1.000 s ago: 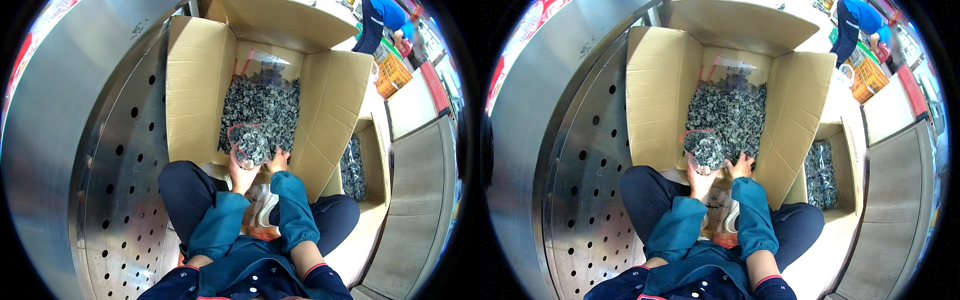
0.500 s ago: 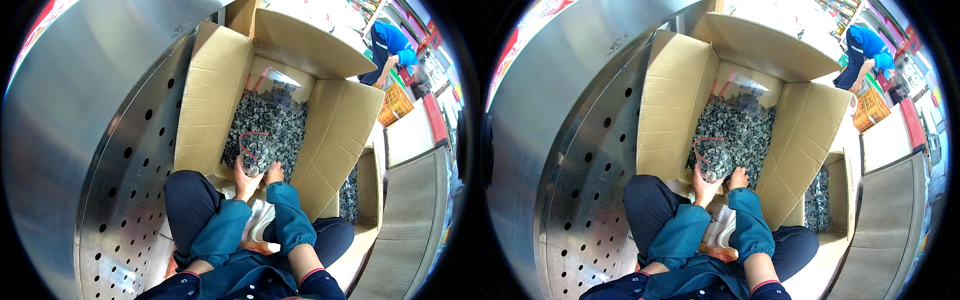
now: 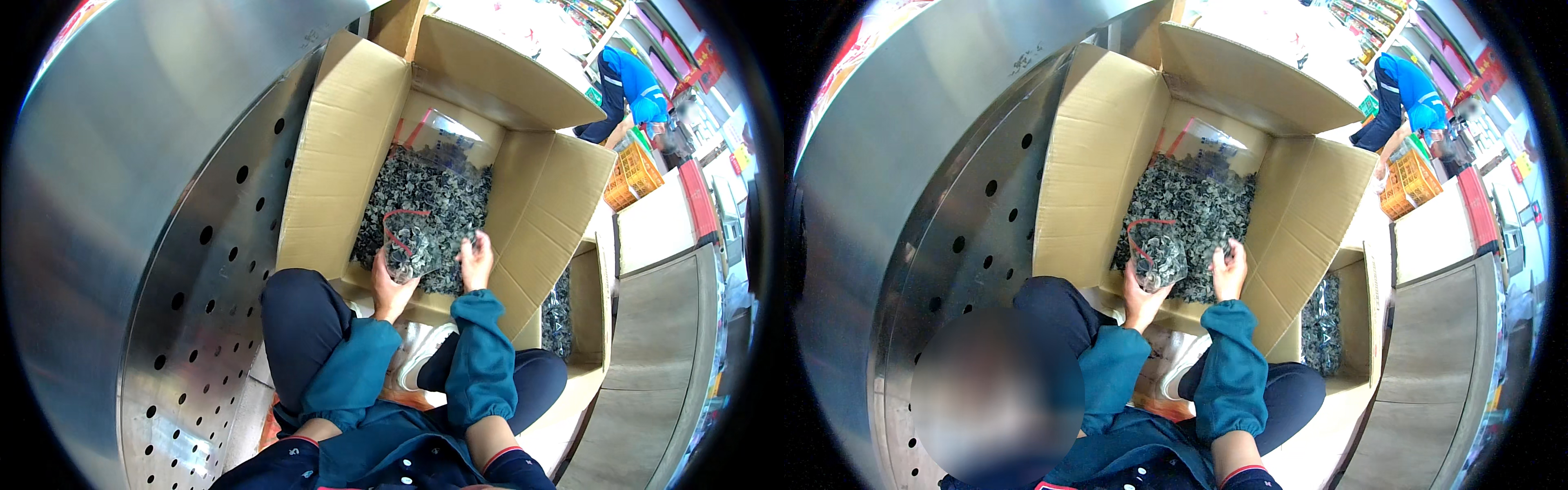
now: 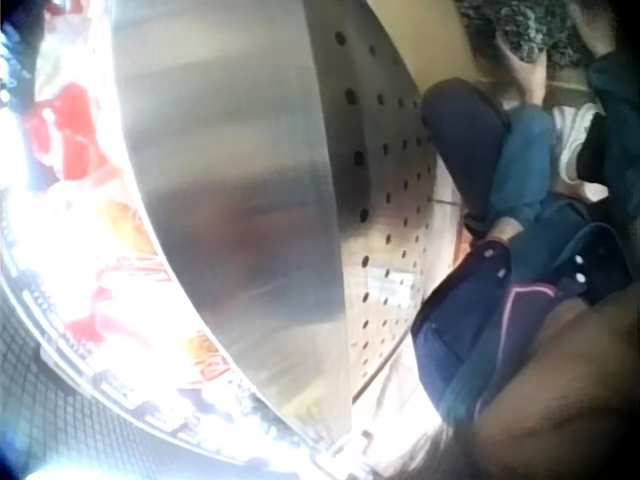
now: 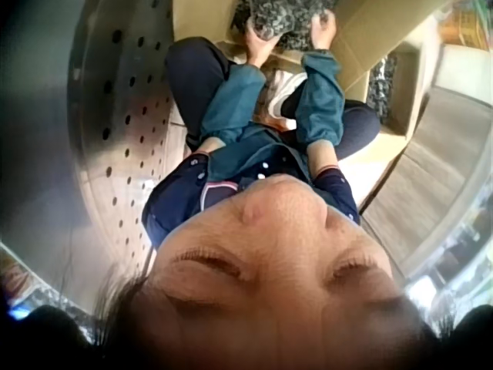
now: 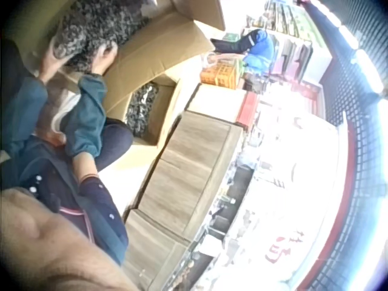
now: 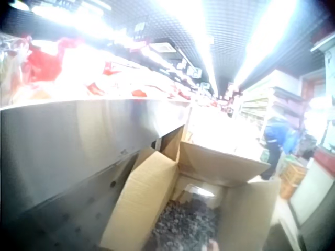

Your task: The person scoops small dark items from a large cardboard box into a clear plastic bag, then ties the bag closed and places it into a second box. The person repeats this scooping, tying, and placing process multiple times.

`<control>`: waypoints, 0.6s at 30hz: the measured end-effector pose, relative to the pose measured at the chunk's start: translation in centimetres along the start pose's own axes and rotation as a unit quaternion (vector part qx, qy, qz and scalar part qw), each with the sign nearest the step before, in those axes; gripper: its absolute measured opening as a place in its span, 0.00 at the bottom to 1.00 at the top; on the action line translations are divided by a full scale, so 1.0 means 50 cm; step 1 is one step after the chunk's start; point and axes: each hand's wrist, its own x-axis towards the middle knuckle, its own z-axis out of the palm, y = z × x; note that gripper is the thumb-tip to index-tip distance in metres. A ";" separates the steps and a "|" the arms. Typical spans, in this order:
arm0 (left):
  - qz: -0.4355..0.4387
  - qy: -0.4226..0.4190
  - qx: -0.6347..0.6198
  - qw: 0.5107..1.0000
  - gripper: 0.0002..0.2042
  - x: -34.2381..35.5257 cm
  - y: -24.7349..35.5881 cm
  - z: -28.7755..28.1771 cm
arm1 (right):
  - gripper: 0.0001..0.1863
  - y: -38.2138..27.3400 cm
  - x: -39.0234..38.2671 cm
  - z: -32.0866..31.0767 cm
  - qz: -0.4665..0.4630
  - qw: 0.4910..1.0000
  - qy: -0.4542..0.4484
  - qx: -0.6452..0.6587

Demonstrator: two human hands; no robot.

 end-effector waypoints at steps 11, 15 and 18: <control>-0.037 -0.051 -0.016 0.998 0.39 -0.001 0.030 -0.003 | 0.16 -0.290 -0.086 0.090 -0.143 0.910 -0.247 -0.302; -0.014 -0.054 -0.028 0.998 0.37 0.003 0.051 -0.006 | 0.12 -0.295 -0.090 0.095 -0.232 0.903 -0.223 -0.283; -0.017 -0.068 -0.026 0.997 0.37 0.003 0.061 -0.004 | 0.15 -0.282 -0.099 0.092 -0.229 0.838 -0.312 -0.386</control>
